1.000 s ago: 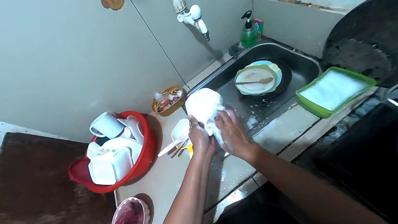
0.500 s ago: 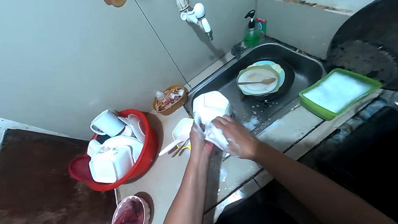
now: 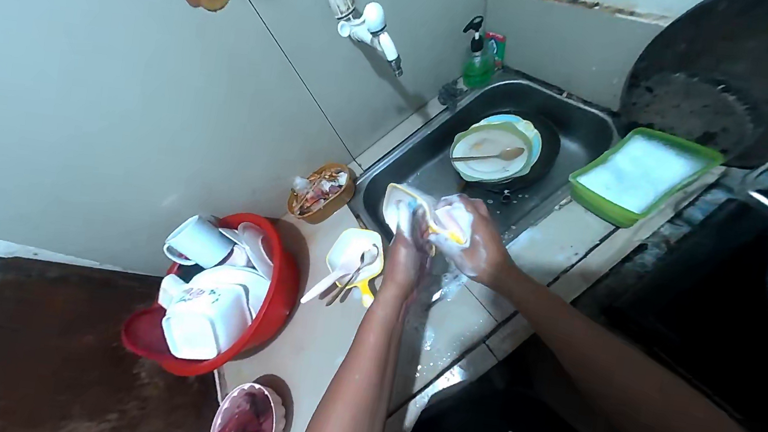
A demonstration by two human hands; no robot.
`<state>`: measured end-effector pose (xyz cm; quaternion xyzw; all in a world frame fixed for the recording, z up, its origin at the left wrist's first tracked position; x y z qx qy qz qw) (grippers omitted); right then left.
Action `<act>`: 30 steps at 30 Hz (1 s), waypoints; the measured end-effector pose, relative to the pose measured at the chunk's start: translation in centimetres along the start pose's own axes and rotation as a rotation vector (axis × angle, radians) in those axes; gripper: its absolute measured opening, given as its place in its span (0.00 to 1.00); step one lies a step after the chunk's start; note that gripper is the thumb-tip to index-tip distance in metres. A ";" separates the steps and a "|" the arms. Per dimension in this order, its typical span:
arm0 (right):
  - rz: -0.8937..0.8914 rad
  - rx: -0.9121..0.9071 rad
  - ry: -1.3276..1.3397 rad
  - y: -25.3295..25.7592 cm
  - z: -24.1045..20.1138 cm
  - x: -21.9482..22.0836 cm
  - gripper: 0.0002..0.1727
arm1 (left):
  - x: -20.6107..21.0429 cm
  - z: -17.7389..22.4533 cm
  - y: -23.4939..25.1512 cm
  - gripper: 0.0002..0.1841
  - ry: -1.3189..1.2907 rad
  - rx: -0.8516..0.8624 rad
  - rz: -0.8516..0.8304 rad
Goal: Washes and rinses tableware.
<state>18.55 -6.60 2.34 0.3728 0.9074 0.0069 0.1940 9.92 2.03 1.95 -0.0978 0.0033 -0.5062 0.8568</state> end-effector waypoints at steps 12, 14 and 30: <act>-0.081 0.245 0.741 -0.1 5.1 -2.4 0.24 | -7.7 -2.8 0.2 0.25 0.090 -0.173 0.395; -0.105 0.251 0.660 0.6 5.7 -2.6 0.25 | -7.1 -4.6 -0.1 0.19 -0.021 -0.268 0.341; -0.218 -0.061 -0.618 1.8 -0.8 4.9 0.26 | -3.9 -3.1 -1.5 0.26 0.191 0.024 0.397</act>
Point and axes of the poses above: each hand's wrist, its own y-axis towards the middle knuckle, its own x-axis out of the palm, z = x × y, the point moved 10 cm from there along y, towards the middle knuckle, and after that the axes turned 5 degrees about -z, right-handed, at the moved point
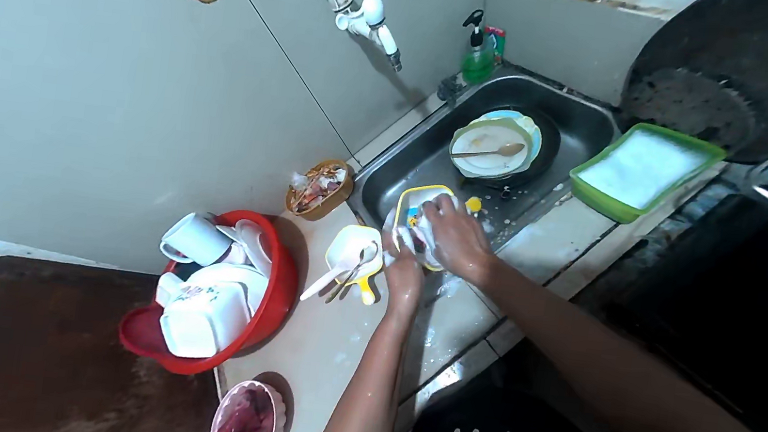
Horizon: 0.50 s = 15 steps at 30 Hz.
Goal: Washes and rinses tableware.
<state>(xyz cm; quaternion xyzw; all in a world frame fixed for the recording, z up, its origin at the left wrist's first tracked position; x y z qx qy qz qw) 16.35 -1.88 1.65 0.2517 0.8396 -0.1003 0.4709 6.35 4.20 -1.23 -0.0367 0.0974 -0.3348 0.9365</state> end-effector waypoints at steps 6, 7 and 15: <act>-0.093 0.096 -0.001 -0.1 -0.6 1.2 0.28 | -0.2 0.9 0.5 0.24 0.054 0.104 -0.010; -0.191 0.103 0.057 -0.5 -0.9 2.1 0.32 | -0.6 0.8 0.8 0.24 0.061 0.126 -0.004; 0.016 -0.004 0.487 0.6 -1.0 0.9 0.20 | -0.9 -3.3 1.4 0.26 -0.017 -0.213 -0.090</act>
Point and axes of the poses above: each hand's wrist, its own y-axis towards the middle knuckle, its own x-axis out of the palm, z = x × y, the point moved 10 cm from there along y, towards the middle knuckle, and after that the axes turned 5 degrees about -z, right-handed, at the moved point
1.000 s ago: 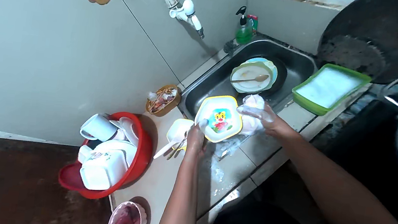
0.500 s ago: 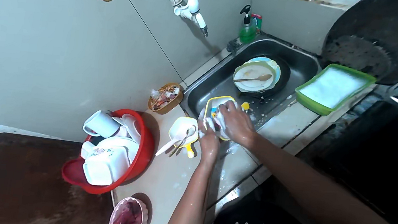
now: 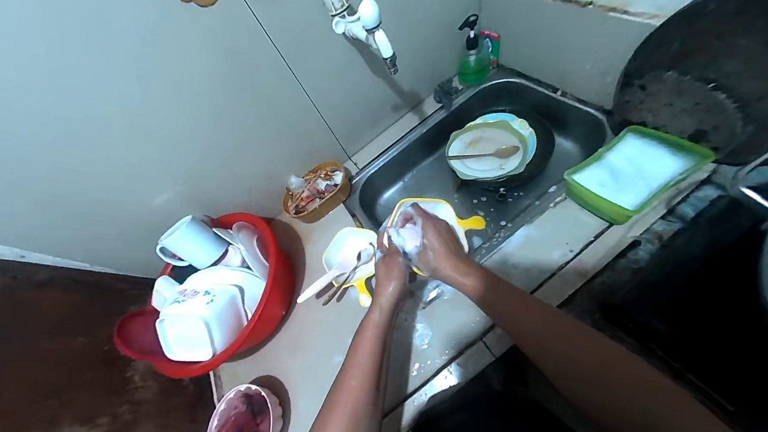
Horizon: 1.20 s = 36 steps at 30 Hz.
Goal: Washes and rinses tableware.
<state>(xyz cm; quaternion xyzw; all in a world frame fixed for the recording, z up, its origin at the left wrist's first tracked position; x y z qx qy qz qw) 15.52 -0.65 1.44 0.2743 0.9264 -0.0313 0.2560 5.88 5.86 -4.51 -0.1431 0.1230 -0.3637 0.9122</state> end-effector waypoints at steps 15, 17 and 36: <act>-0.402 0.301 0.113 -0.8 3.4 2.1 0.24 | 0.2 0.0 0.0 0.26 0.042 0.183 0.108; -0.306 0.321 0.408 -1.8 4.4 -0.1 0.22 | -0.2 -1.4 0.5 0.29 0.026 0.084 0.154; 0.545 0.258 -0.374 6.1 4.6 -25.3 0.31 | 0.4 2.4 6.8 0.21 -0.166 -0.013 0.205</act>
Point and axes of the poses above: each hand's wrist, its own y-axis towards the middle knuckle, its own x-axis out of the palm, z = x × y, the point moved 10 cm from there along y, towards the middle knuckle, and after that the axes turned 5 degrees about -z, right-handed, at the moved point
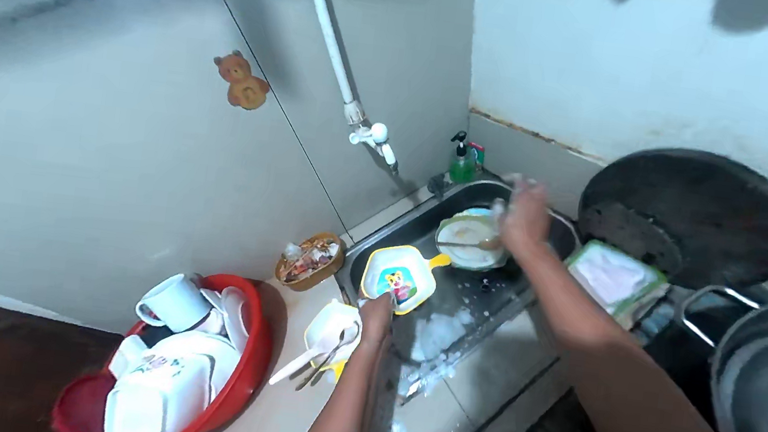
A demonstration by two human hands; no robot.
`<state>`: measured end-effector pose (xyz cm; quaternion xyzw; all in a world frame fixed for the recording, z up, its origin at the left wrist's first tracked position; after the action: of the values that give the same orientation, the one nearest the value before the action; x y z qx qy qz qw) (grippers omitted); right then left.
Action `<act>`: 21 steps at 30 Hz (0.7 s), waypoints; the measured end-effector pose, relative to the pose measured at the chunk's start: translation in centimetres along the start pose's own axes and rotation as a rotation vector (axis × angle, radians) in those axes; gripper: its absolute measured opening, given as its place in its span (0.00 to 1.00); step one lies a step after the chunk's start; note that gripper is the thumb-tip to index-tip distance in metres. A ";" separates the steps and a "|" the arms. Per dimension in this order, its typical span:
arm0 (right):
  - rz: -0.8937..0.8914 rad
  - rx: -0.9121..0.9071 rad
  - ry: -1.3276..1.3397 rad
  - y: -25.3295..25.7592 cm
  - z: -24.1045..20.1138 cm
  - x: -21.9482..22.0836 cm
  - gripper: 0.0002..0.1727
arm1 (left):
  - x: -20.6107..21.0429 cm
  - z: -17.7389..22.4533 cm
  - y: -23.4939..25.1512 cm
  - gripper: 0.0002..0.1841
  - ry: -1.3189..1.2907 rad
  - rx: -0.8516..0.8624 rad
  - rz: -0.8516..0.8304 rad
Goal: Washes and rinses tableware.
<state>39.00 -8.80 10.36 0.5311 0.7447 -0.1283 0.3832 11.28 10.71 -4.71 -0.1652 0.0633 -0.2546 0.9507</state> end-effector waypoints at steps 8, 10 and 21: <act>-0.291 -0.559 -0.002 5.2 -24.4 8.7 0.25 | 6.3 5.3 4.5 0.19 -0.335 -0.141 -0.149; -0.305 -0.500 0.118 6.5 -24.6 9.2 0.24 | 7.0 6.5 5.4 0.19 -0.348 -0.140 -0.139; -0.355 -0.297 0.765 11.8 -20.4 9.7 0.33 | 10.6 9.4 9.9 0.27 -0.488 -0.123 -0.184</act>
<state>39.24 14.90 19.82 0.3436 0.9228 0.1221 0.1246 26.89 16.08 0.33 -0.2842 -0.1675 -0.2884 0.8989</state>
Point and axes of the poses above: each hand's wrist, its own y-axis towards the middle knuckle, its own x-axis out of the palm, z = x × y, the point moved 10 cm from there along y, towards the middle knuckle, and after that the axes turned 5 degrees about -z, right-handed, at the moved point
